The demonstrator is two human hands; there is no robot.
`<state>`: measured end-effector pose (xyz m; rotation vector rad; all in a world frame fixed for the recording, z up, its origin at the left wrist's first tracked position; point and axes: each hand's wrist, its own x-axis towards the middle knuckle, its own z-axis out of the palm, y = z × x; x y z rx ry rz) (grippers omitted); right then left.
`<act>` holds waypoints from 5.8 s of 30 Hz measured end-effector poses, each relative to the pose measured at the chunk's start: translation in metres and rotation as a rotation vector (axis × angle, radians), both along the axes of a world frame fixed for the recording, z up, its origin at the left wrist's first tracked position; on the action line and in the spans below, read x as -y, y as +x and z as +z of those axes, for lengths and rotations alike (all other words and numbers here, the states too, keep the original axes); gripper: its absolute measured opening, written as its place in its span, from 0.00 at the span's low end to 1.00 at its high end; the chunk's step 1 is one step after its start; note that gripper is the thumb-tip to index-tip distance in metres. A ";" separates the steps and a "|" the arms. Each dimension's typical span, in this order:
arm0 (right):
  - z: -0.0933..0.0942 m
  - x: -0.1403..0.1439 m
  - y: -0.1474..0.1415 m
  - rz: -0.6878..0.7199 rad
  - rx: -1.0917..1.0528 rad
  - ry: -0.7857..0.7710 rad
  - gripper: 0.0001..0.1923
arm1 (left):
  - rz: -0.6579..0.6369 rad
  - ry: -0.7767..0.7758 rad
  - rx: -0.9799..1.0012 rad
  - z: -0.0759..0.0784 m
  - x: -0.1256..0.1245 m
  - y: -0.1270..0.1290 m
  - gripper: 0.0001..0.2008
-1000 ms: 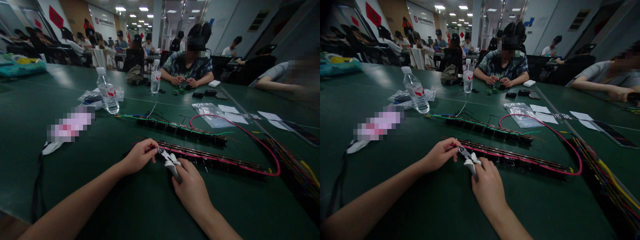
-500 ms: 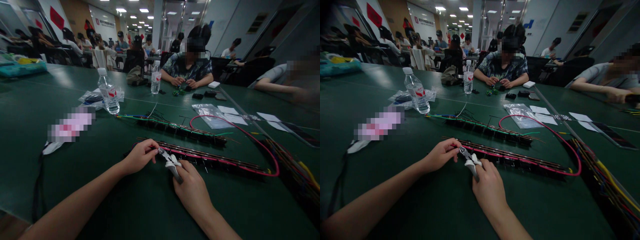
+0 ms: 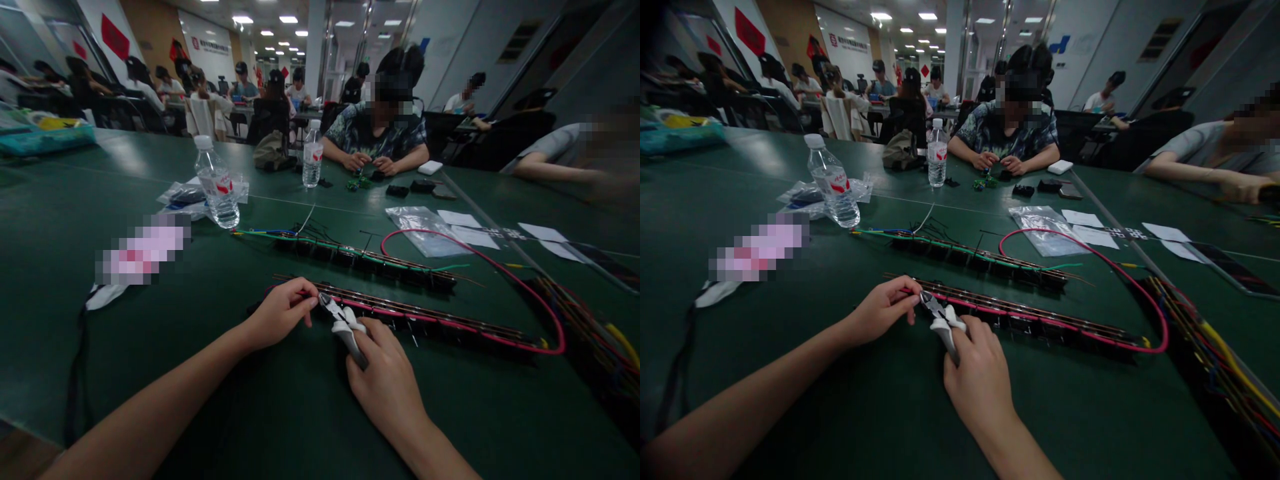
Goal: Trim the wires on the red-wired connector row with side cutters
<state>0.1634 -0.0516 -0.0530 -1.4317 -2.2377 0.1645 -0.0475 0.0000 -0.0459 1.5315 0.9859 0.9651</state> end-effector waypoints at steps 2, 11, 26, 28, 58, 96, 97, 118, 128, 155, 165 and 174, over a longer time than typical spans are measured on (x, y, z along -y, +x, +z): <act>0.001 0.000 0.000 0.006 0.011 0.009 0.14 | -0.002 -0.005 -0.001 0.001 0.000 0.000 0.02; 0.004 0.001 -0.003 0.002 0.029 0.016 0.17 | 0.003 -0.011 -0.006 0.000 0.000 -0.001 0.02; 0.006 0.001 -0.001 0.033 0.013 0.006 0.18 | 0.008 -0.013 -0.004 -0.001 -0.001 -0.001 0.02; 0.006 0.000 -0.001 0.034 0.015 0.008 0.18 | 0.008 -0.011 -0.009 -0.001 -0.001 -0.001 0.02; -0.001 -0.002 0.000 0.044 0.082 0.034 0.14 | 0.015 -0.036 -0.010 0.003 0.001 0.000 0.02; -0.005 -0.004 0.000 0.028 0.085 0.051 0.10 | 0.015 -0.014 -0.018 0.000 0.001 0.000 0.02; -0.005 -0.004 -0.001 0.023 0.078 0.047 0.09 | 0.016 -0.015 -0.018 0.000 0.001 0.000 0.02; 0.002 -0.006 0.000 0.002 0.062 0.039 0.06 | 0.007 -0.003 -0.018 -0.002 0.000 0.000 0.03; 0.005 -0.001 -0.002 0.009 0.030 0.052 0.10 | 0.007 -0.001 -0.033 0.000 0.001 -0.001 0.03; 0.008 0.001 -0.002 0.031 0.046 0.036 0.17 | 0.010 -0.015 -0.002 -0.002 -0.001 0.000 0.02; 0.009 0.001 -0.002 0.050 0.043 0.040 0.19 | 0.020 -0.022 -0.015 -0.001 -0.001 0.000 0.02; 0.004 -0.001 -0.001 0.056 0.066 0.028 0.18 | 0.016 -0.003 -0.029 -0.002 -0.001 -0.001 0.02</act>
